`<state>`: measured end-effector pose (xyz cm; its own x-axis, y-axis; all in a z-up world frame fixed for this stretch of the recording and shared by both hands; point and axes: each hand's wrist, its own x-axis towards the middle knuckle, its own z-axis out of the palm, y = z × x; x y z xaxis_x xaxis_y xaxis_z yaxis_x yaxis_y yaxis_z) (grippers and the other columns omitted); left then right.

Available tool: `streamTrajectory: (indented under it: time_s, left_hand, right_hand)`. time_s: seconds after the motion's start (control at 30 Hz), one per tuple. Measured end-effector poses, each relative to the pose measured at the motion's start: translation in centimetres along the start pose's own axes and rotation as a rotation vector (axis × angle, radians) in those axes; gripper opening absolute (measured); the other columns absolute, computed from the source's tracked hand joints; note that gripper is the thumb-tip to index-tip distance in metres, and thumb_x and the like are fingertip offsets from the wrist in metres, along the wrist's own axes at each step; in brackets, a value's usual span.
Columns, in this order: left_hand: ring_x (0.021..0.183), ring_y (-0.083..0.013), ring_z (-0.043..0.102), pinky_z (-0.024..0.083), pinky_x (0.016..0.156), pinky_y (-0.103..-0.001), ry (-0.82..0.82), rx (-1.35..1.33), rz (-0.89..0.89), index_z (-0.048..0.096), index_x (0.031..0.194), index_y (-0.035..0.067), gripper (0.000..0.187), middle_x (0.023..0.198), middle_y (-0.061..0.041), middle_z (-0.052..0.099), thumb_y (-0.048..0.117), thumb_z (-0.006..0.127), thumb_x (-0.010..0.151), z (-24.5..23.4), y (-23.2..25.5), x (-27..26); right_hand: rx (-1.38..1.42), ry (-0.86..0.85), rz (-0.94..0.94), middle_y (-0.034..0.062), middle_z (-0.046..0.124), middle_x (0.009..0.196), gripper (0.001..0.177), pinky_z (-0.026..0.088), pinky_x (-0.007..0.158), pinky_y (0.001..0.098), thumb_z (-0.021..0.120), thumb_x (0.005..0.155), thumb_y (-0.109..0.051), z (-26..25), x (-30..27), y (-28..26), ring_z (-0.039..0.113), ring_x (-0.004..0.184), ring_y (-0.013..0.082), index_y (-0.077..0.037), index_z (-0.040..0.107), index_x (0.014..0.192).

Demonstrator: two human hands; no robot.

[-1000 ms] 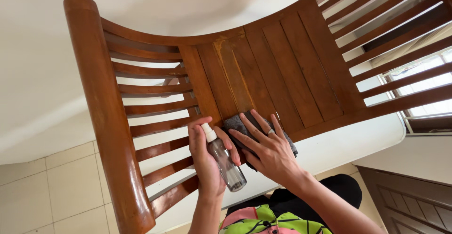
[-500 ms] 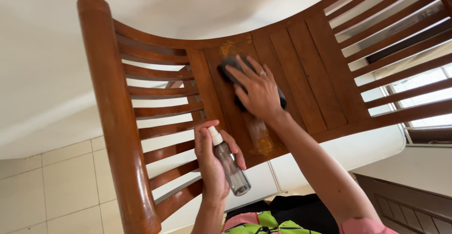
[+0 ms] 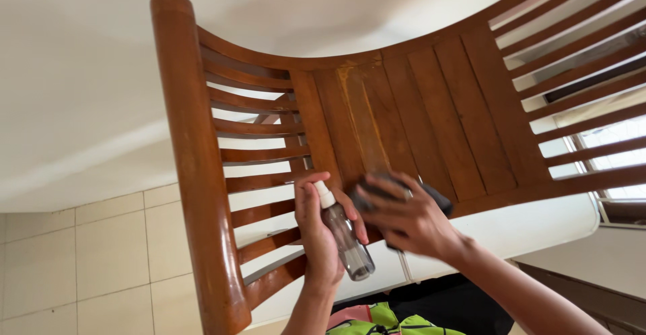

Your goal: The person applies a liquid from a spray bottle to a wooden chair and then rubs the surface with a cloth.

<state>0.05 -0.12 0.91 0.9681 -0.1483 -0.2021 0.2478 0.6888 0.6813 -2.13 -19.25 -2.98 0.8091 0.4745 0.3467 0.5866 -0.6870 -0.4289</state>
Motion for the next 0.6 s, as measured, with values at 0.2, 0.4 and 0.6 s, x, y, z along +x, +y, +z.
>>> streamTrajectory:
  time_s: [0.2, 0.4, 0.6]
  left_hand:
    - [0.041, -0.0221, 0.052, 0.046, 0.037, -0.034, -0.012, -0.028, -0.028, 0.046, 0.122, 0.008, 0.037, 0.067, -0.013, 0.055, 0.039, 0.029, 0.112, -0.3, 0.0, -0.1]
    - [0.039, -0.0230, 0.052, 0.046, 0.036, -0.034, -0.006, -0.015, -0.055, 0.044, 0.122, 0.007, 0.037, 0.065, -0.014, 0.055, 0.038, 0.026, 0.111, -0.6, -0.2, 0.1]
    - [0.038, -0.0231, 0.053, 0.045, 0.035, -0.033, -0.035, -0.005, -0.031, 0.044, 0.122, 0.007, 0.037, 0.064, -0.013, 0.055, 0.037, 0.025, 0.113, -0.8, -0.6, 0.3]
  right_hand:
    - [0.060, -0.108, -0.180, 0.0001, 0.061, 0.145, 0.035, 0.034, 0.117, 0.0621, 0.074, 0.078, -0.021, -0.3, -0.2, 2.0, 0.046, 0.143, 0.0297, -0.020, 0.078, 0.112]
    - [0.031, -0.073, -0.225, -0.0006, 0.057, 0.151, 0.032, 0.030, 0.124, 0.0626, 0.062, 0.091, -0.016, 0.8, 5.0, 6.0, 0.045, 0.148, 0.0292, -0.023, 0.076, 0.119]
    - [-0.035, -0.049, -0.157, 0.0028, 0.055, 0.153, 0.039, 0.026, 0.124, 0.0620, 0.060, 0.094, -0.018, 1.1, 12.3, 10.6, 0.040, 0.150, 0.0290, -0.022, 0.069, 0.132]
